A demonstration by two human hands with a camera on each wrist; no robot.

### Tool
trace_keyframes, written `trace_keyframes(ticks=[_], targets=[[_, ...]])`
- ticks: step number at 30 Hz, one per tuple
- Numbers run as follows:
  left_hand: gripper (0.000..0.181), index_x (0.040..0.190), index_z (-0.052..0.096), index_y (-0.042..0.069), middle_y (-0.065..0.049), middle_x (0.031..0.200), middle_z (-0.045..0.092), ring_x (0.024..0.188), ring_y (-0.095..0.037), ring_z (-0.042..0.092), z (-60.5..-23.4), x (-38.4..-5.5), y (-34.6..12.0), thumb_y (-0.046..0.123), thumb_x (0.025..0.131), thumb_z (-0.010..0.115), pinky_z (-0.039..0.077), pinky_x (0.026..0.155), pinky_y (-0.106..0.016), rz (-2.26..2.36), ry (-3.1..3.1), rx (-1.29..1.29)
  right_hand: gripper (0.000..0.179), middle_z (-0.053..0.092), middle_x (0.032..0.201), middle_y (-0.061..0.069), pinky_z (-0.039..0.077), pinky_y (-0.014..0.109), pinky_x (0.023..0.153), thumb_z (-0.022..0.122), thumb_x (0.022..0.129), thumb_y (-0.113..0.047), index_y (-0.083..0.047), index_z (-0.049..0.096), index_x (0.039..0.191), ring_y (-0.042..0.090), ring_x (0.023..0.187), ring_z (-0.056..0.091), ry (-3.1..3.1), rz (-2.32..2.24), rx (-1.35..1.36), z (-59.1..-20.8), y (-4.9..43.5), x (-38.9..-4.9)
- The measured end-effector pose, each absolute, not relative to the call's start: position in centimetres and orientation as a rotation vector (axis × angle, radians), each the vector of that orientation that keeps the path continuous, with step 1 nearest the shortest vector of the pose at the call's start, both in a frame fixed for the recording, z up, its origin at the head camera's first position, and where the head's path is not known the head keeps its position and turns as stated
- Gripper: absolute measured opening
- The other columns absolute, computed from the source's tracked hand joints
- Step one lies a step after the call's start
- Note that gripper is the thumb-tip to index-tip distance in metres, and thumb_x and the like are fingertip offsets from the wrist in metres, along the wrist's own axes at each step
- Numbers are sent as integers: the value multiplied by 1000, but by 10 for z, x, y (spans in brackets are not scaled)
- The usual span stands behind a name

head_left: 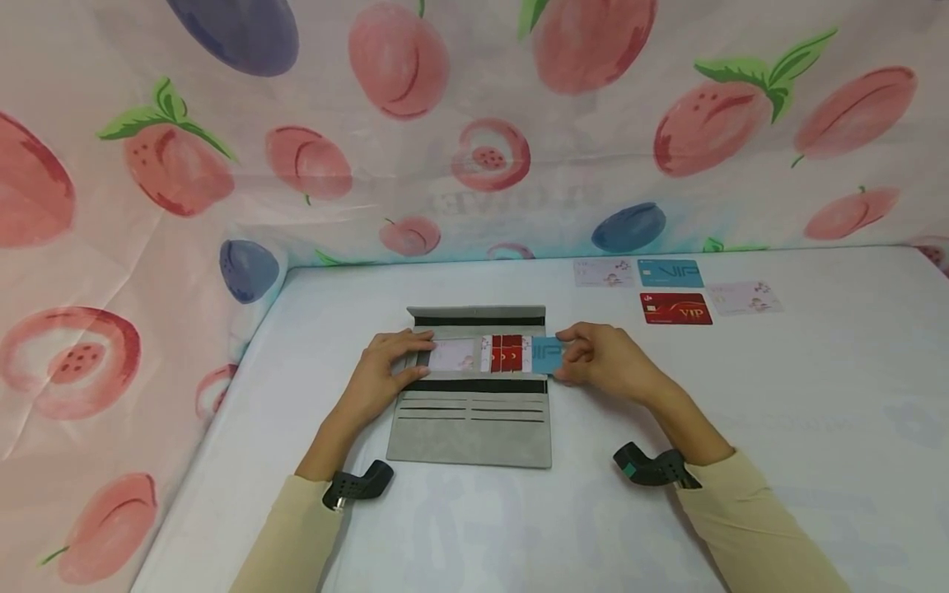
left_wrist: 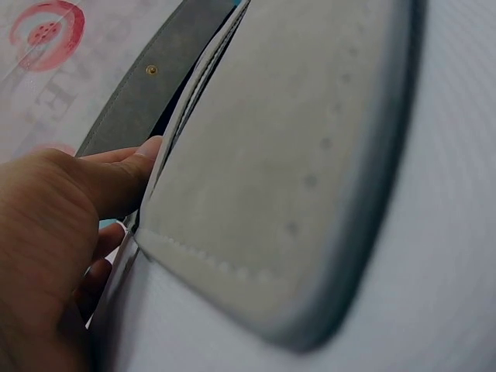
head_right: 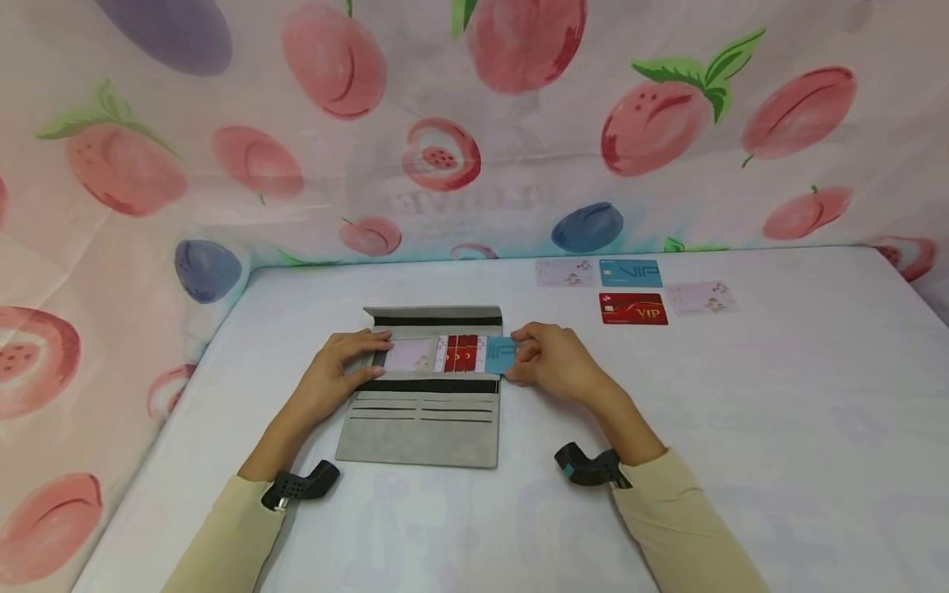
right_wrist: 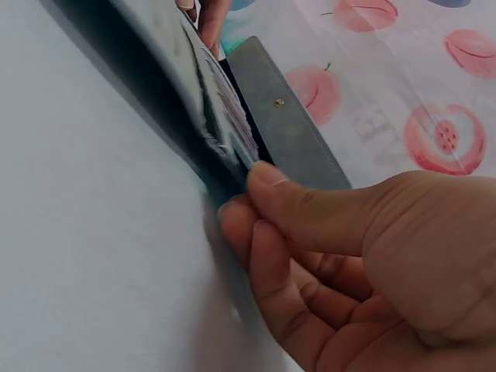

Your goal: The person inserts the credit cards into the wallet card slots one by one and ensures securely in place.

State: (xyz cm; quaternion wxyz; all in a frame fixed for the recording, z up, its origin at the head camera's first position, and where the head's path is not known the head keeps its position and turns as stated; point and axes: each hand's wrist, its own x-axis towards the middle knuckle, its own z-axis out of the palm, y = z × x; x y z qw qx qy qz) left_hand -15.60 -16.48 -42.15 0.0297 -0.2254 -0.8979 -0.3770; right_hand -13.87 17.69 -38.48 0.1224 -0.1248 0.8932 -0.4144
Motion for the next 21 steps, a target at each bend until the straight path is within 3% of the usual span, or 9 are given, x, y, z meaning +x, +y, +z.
trace_keyframes(ticks=[14, 21], targets=[[37, 119, 68, 13, 0, 135, 56, 129, -26, 40, -421, -156, -165, 14, 83, 75, 28, 103, -52, -1153, -2784, -680, 50, 69, 79, -3, 46, 45, 88, 71, 87, -12, 4, 52, 131, 11, 68, 64, 2644, -1286, -405, -389, 166, -138], [37, 119, 68, 14, 1, 136, 55, 129, -26, 39, -420, -155, -164, 15, 83, 75, 27, 103, -52, -1154, -2787, -676, 50, 67, 77, -3, 48, 38, 79, 71, 87, -12, 4, 52, 131, 12, 68, 60, 2695, -1254, -440, -392, 165, -138]])
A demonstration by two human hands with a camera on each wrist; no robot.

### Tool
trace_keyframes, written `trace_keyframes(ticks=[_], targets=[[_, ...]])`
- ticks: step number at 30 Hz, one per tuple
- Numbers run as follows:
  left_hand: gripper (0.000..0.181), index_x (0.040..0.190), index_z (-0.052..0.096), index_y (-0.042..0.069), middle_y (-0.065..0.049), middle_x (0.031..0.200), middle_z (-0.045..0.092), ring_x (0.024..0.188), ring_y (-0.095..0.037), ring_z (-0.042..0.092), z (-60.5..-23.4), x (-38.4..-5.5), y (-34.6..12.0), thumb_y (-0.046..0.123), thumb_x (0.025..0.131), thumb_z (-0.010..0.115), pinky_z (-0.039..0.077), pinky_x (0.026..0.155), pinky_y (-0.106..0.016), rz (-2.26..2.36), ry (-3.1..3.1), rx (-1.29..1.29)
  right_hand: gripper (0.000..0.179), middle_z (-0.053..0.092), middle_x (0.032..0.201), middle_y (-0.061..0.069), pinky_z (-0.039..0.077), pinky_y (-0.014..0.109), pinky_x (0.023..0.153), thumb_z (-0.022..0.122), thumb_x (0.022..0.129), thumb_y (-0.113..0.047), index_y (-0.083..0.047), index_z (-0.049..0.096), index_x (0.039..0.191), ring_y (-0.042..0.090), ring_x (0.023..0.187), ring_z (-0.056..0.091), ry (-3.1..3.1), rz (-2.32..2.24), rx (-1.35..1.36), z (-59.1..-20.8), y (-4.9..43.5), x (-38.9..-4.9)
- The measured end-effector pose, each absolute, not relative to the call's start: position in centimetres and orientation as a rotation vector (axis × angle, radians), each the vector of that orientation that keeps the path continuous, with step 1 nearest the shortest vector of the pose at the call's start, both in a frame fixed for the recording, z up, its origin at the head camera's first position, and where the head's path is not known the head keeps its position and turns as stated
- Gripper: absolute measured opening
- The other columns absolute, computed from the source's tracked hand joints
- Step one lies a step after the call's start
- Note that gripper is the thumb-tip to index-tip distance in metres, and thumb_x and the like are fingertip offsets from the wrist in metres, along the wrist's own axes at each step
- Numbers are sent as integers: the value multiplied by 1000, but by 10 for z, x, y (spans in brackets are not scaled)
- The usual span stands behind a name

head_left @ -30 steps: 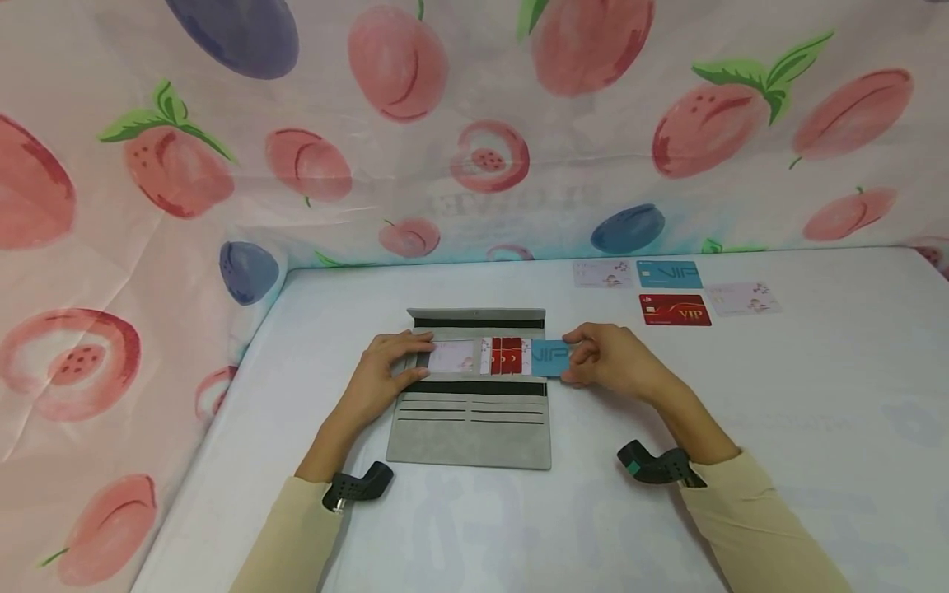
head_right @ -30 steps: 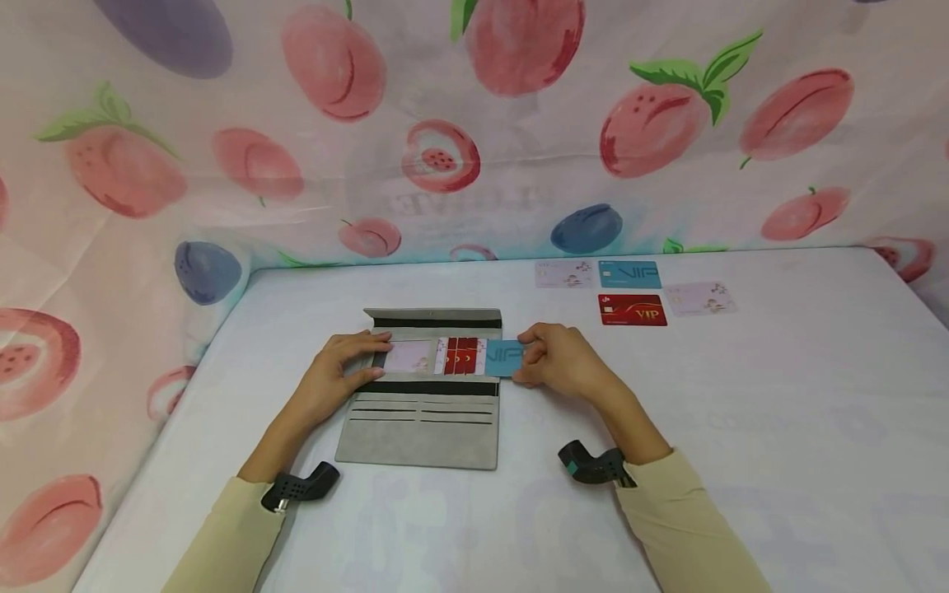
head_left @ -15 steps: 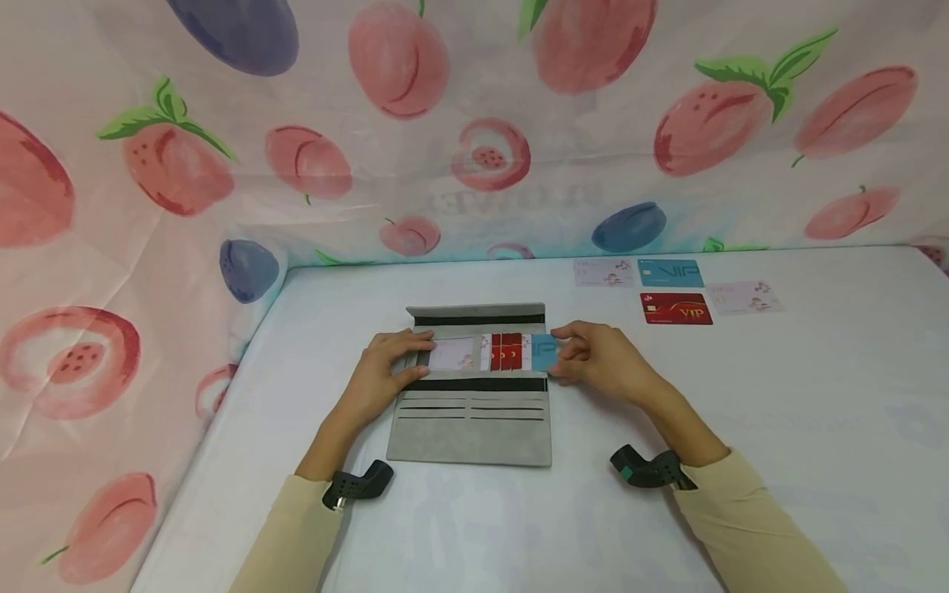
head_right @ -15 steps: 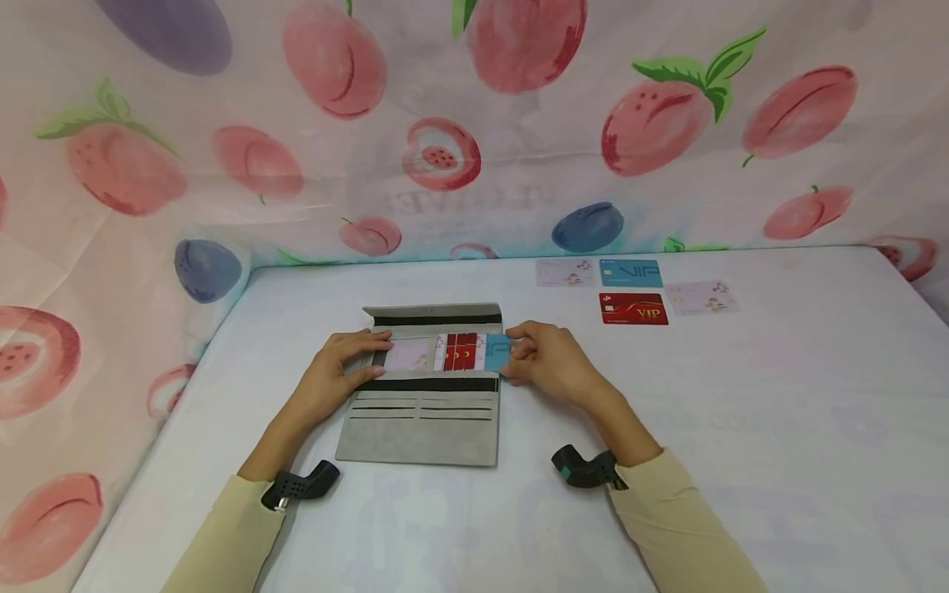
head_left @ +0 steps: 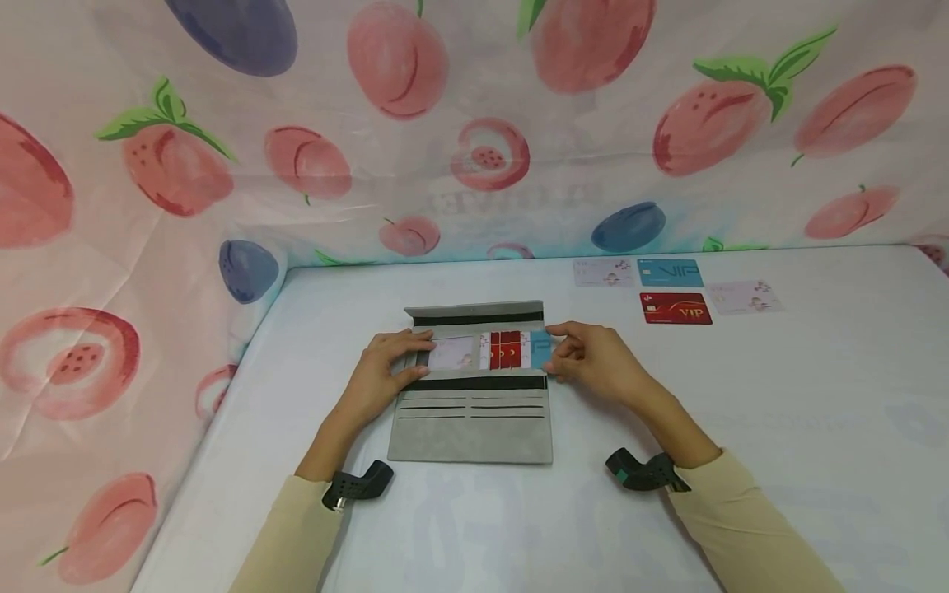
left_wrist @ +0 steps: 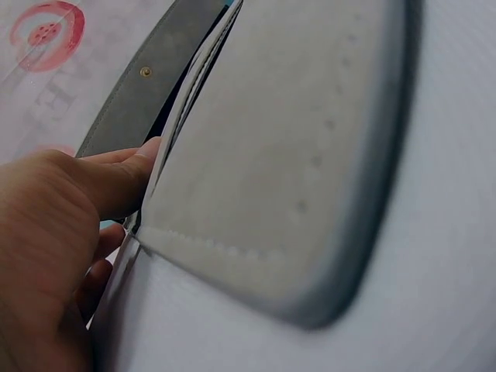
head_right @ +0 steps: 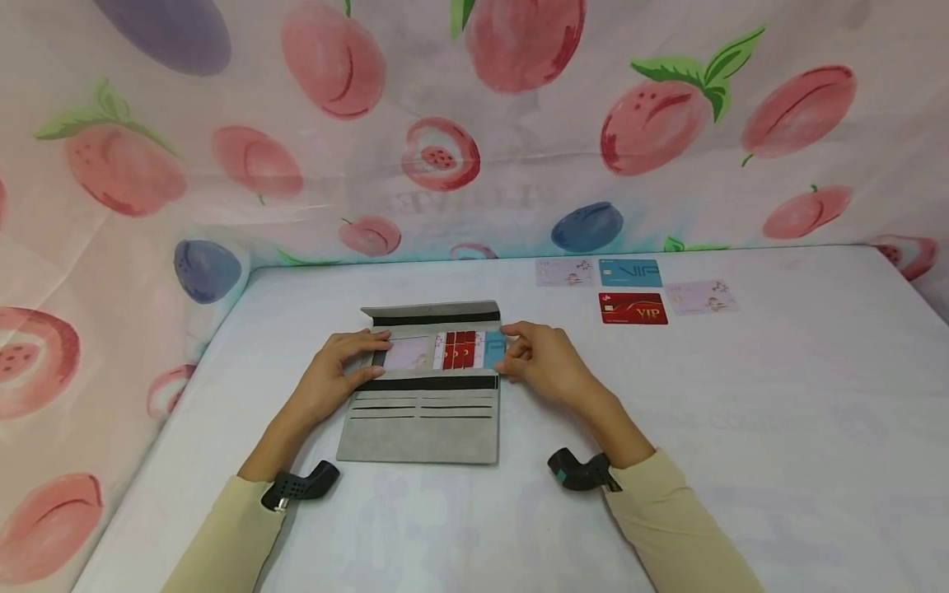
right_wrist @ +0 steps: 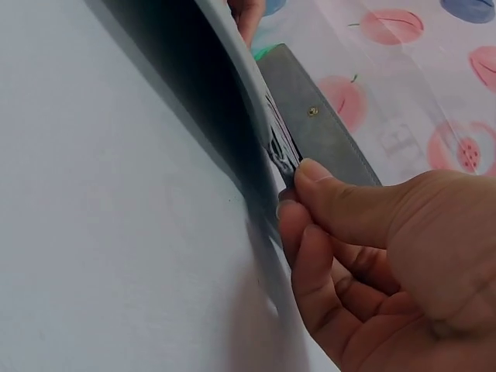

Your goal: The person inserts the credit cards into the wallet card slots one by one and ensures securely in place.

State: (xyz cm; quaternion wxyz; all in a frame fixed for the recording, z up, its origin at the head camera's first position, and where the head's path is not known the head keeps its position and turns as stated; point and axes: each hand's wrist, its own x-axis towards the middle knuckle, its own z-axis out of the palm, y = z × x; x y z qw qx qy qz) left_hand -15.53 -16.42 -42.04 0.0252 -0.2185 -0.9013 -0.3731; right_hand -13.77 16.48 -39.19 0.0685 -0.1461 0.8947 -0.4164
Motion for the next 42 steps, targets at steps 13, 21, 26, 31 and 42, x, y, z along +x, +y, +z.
trace_keyframes(ticks=[13, 21, 26, 31, 42], targets=[[36, 118, 69, 14, 1, 135, 56, 129, -26, 40, -420, -156, -164, 14, 83, 75, 26, 104, -51, -1155, -2776, -683, 38, 59, 76, 2, 46, 33, 69, 69, 87, -6, 8, 60, 121, 18, 72, 52, 2749, -1199, -434, -395, 159, -138], [36, 118, 69, 15, 3, 135, 56, 128, -25, 40, -421, -156, -165, 14, 83, 75, 27, 103, -50, -1147, -2780, -678, 42, 56, 81, 3, 42, 33, 69, 73, 82, -4, 4, 61, 122, 20, 77, 49, 2756, -1122, -460, -392, 164, -139], [36, 119, 68, 16, 4, 135, 55, 128, -24, 39, -421, -155, -165, 15, 83, 74, 26, 103, -50, -1153, -2790, -674, 40, 54, 81, 4, 38, 33, 66, 79, 78, -7, 1, 65, 115, 21, 76, 46, 2810, -1107, -444, -394, 166, -139], [37, 120, 68, 16, 3, 136, 55, 129, -24, 39, -421, -156, -165, 16, 83, 75, 27, 102, -51, -1147, -2794, -674, 38, 53, 80, 4, 38, 32, 65, 80, 78, -9, 1, 66, 112, 20, 75, 46, 2824, -1129, -429, -396, 165, -139], [37, 120, 68, 15, 3, 136, 55, 129, -25, 39, -422, -157, -165, 15, 83, 75, 25, 103, -52, -1154, -2792, -676, 39, 55, 82, 4, 43, 33, 69, 80, 78, -7, 2, 67, 113, 21, 78, 50, 2838, -1204, -440, -402, 162, -138]])
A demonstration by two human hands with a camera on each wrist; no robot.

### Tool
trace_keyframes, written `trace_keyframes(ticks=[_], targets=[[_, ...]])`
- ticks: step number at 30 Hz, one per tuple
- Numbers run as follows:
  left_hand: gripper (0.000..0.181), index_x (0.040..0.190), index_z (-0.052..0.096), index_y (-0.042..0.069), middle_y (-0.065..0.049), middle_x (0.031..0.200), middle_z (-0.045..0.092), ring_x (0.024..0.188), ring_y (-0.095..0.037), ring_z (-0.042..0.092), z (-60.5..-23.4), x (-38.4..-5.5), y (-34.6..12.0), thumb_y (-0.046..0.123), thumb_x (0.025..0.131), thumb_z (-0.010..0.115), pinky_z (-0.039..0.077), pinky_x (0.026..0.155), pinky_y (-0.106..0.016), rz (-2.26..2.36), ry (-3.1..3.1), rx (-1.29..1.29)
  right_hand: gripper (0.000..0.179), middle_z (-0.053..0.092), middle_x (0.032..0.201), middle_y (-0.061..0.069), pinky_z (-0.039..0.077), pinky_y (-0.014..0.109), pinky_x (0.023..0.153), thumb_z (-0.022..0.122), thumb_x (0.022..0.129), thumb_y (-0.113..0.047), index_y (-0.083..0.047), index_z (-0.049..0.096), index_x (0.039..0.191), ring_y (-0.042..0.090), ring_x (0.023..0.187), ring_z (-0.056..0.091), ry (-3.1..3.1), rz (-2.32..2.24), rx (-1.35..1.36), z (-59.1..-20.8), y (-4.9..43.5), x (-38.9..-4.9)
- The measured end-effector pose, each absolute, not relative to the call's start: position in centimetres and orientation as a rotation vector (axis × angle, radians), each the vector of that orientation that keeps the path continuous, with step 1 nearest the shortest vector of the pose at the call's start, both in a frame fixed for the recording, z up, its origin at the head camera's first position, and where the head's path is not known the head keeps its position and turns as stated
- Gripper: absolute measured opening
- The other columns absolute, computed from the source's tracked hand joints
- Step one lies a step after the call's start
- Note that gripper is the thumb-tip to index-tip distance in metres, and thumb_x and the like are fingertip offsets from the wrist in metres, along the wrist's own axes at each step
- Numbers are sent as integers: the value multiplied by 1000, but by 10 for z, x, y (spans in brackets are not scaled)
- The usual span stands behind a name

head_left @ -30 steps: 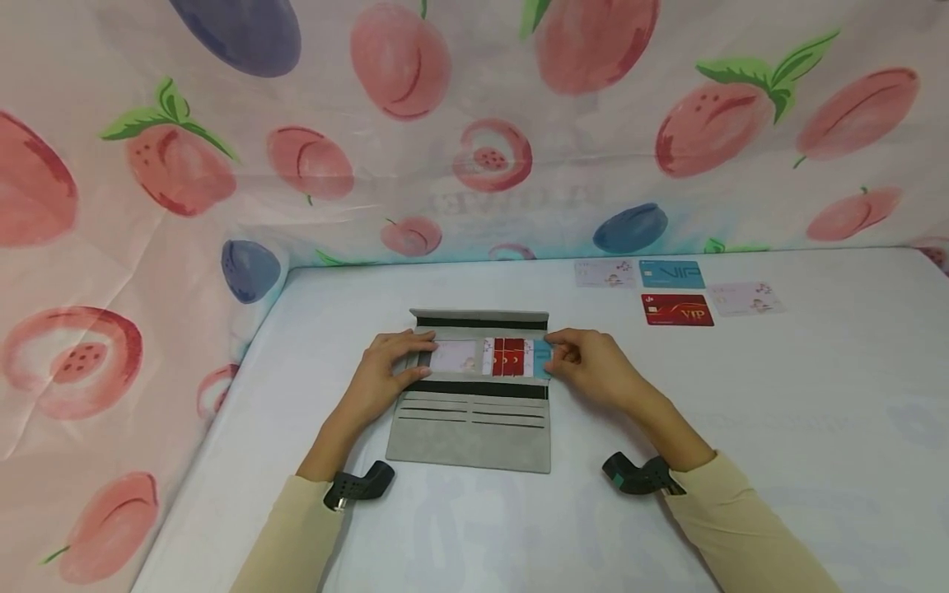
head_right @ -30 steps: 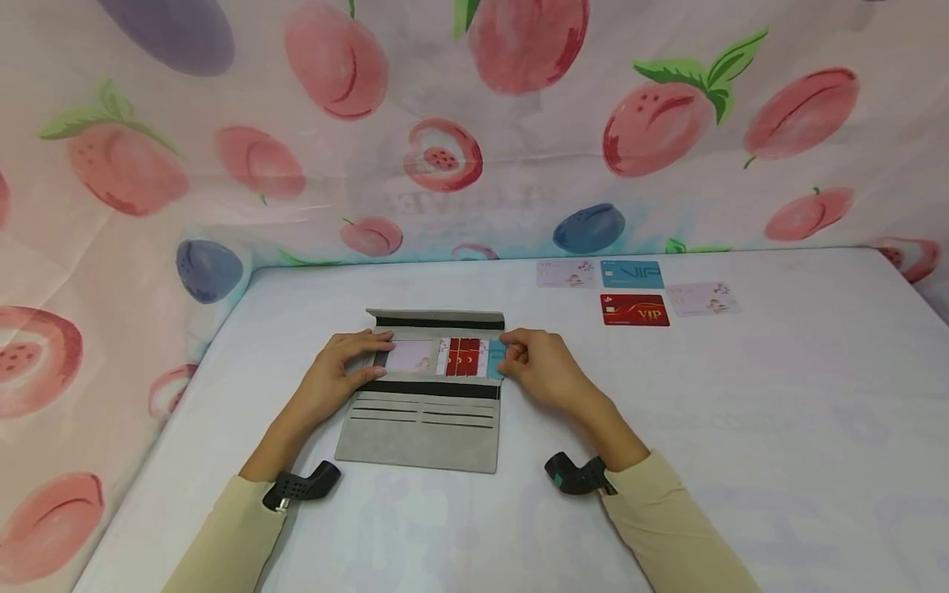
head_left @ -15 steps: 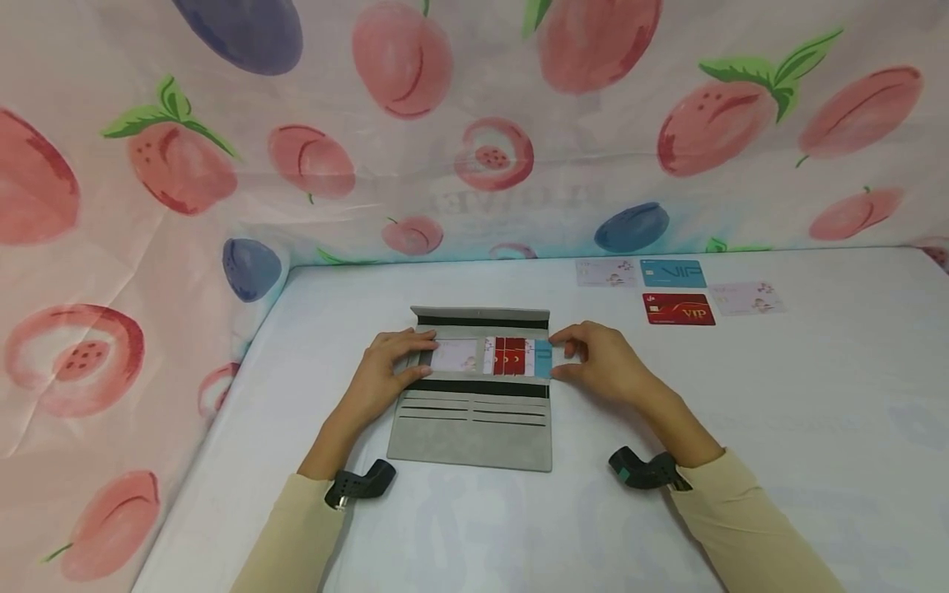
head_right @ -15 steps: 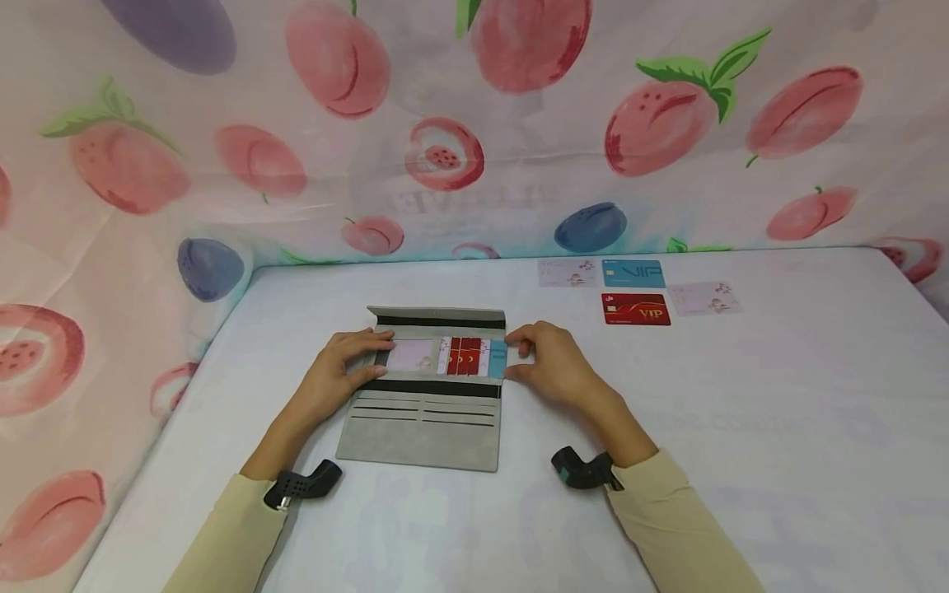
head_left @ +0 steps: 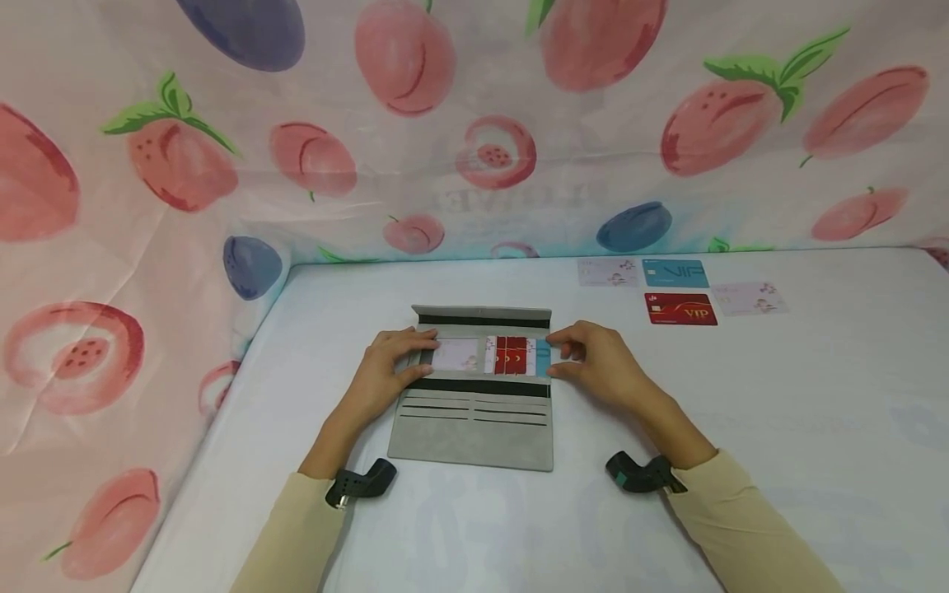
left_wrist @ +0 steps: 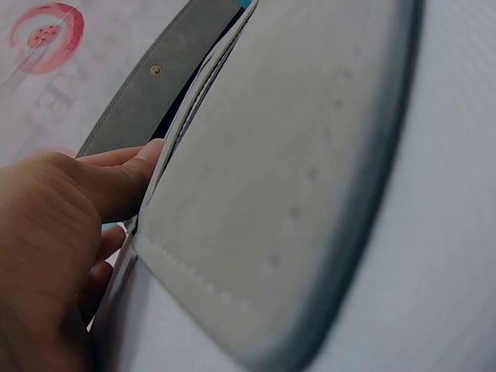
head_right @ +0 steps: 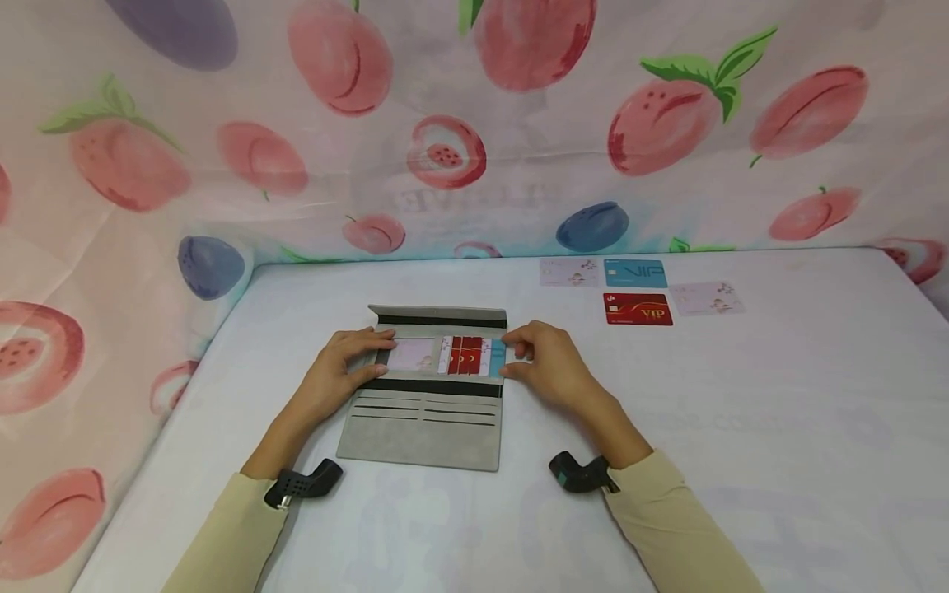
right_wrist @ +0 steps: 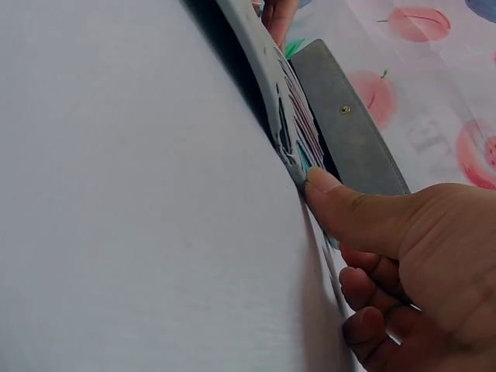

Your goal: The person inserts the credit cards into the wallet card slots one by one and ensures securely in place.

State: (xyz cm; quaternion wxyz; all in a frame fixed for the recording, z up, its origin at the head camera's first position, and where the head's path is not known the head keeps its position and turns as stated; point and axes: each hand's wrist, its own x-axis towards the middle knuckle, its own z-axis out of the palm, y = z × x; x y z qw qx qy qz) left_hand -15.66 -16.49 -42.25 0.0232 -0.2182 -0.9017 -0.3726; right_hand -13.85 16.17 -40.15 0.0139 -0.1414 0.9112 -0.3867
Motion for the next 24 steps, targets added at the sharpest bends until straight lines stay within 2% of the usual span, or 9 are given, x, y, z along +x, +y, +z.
trace_keyframes(ticks=[24], targets=[[36, 120, 68, 15, 3, 136, 55, 129, -26, 39, -419, -154, -163, 16, 84, 73, 24, 102, -53, -1135, -2808, -678, 41, 53, 79, 2, 44, 34, 70, 81, 77, -9, 5, 67, 112, 20, 78, 50, 2873, -1207, -491, -409, 153, -141]])
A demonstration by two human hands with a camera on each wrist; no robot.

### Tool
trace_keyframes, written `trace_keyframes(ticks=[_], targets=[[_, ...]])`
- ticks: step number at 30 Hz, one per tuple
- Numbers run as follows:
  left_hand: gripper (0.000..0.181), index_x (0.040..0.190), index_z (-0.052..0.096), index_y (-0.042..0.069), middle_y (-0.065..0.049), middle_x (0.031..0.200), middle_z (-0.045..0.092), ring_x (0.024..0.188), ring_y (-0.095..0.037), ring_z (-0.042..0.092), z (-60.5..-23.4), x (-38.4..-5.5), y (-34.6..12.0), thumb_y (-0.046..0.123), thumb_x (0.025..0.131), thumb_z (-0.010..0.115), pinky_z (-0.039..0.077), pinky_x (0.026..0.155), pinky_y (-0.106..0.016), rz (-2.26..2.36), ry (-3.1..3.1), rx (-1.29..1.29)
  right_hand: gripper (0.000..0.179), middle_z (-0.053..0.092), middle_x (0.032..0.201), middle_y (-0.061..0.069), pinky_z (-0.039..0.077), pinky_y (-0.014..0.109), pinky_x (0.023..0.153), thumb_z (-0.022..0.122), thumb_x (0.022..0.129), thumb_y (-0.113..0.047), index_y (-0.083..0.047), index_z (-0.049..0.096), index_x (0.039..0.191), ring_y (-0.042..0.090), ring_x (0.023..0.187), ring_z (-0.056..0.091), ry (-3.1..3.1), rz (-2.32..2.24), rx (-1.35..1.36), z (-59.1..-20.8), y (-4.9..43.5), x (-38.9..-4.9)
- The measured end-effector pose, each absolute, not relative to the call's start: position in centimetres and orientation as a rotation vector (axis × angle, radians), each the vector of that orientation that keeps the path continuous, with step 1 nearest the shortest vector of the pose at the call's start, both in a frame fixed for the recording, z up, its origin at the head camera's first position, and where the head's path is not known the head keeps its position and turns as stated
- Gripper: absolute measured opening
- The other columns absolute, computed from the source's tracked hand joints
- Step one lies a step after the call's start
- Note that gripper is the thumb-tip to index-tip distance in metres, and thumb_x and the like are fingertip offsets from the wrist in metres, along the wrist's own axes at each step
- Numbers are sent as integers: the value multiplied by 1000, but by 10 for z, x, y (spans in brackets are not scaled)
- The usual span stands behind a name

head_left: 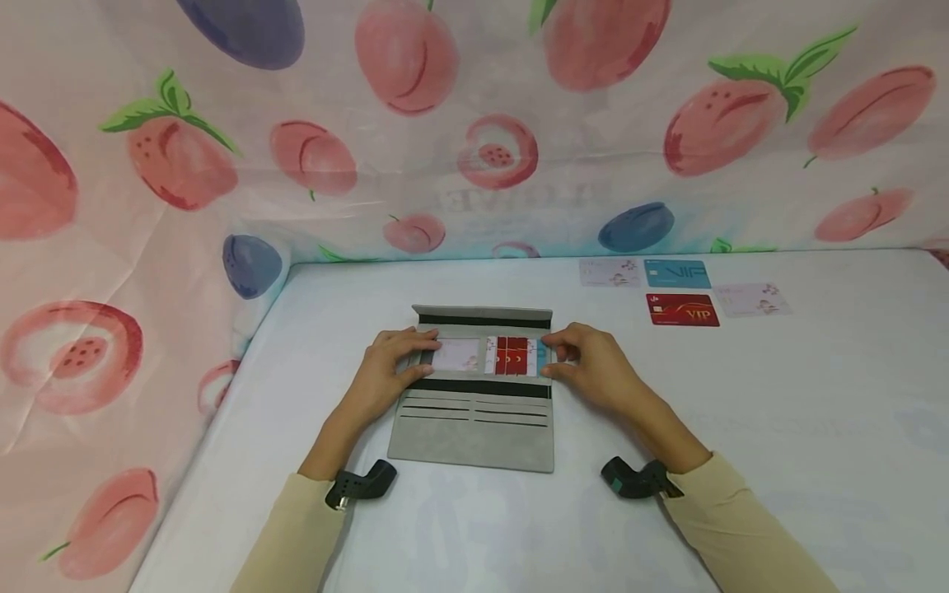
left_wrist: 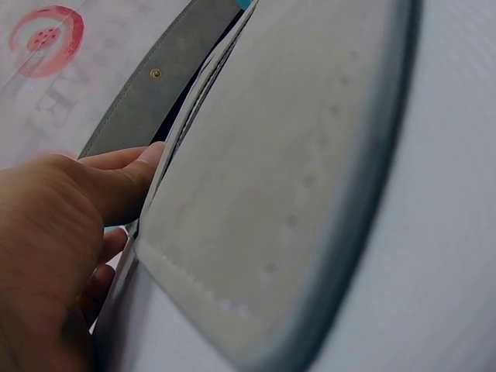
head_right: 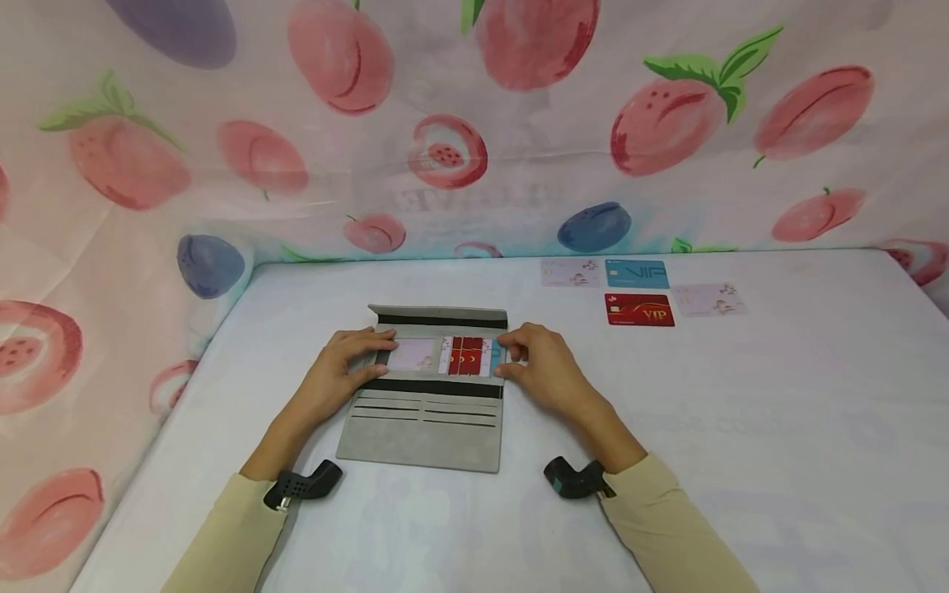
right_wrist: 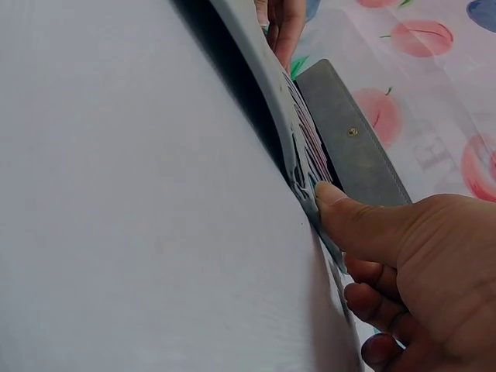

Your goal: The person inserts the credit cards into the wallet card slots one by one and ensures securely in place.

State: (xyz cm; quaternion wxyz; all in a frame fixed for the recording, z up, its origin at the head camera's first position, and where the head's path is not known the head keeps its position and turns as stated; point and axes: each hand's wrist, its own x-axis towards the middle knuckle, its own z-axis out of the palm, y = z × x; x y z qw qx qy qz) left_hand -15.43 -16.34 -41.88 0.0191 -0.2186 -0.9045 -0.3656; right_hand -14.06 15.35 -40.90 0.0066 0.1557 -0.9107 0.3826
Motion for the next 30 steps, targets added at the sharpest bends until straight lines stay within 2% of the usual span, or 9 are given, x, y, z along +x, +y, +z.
trace_keyframes(ticks=[18, 30], targets=[[35, 118, 69, 15, 1, 135, 56, 126, -25, 40, -420, -156, -163, 15, 83, 74, 26, 100, -52, -1137, -2790, -689, 39, 55, 79, 3, 46, 35, 71, 80, 77, -7, 6, 67, 111, 19, 77, 52, -2820, 1207, 521, -410, 154, -141], [35, 118, 69, 15, 1, 135, 56, 126, -25, 40, -418, -154, -163, 14, 84, 74, 26, 102, -52, -1138, -2798, -681, 41, 53, 82, 4, 42, 34, 71, 80, 77, -8, 4, 65, 114, 21, 81, 48, -2860, 1194, 491, -408, 153, -139]])
